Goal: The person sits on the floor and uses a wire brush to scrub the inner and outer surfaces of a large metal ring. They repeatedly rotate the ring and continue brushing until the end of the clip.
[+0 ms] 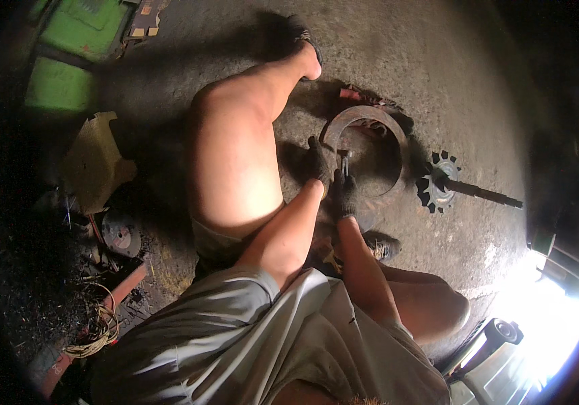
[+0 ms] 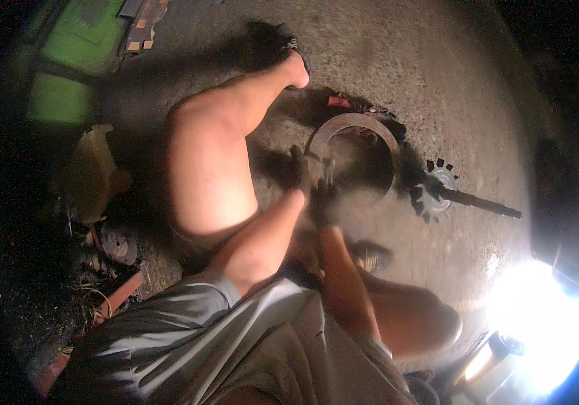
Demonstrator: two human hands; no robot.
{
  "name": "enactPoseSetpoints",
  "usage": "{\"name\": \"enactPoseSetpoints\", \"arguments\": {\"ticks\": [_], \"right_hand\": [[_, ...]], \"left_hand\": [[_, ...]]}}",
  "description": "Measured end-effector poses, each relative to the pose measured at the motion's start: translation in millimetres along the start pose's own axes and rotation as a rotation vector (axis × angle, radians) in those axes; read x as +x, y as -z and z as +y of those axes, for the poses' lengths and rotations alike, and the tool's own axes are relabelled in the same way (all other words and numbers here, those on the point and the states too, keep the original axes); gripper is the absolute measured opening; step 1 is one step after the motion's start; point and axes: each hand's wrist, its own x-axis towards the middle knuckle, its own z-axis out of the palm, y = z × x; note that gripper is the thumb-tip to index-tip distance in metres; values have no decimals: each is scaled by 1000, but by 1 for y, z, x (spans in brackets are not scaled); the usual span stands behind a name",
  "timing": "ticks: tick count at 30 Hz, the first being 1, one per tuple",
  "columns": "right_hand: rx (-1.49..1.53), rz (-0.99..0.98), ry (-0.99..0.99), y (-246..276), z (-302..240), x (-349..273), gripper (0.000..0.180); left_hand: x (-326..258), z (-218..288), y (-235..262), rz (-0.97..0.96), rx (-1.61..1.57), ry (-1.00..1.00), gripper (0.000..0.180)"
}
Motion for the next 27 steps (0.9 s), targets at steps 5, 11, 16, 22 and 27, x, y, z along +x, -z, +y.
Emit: {"name": "enactPoseSetpoints", "arguments": {"ticks": [5, 11, 16, 22, 27], "right_hand": [[96, -58, -171, 13, -11, 8, 37], [92, 65, -69, 6, -6, 4, 46], [-98, 92, 55, -16, 26, 9, 41], [274, -4, -161, -16, 35, 11, 33], [-77, -79, 30, 0, 6, 3, 33]], "left_hand": [[8, -12, -8, -72, -46, -33, 78], [0, -6, -3, 155, 196, -114, 73], [1, -4, -10, -78, -122, 59, 74], [19, -13, -16, -154, -49, 49, 83], [15, -11, -9, -252, -244, 230, 84]]}}
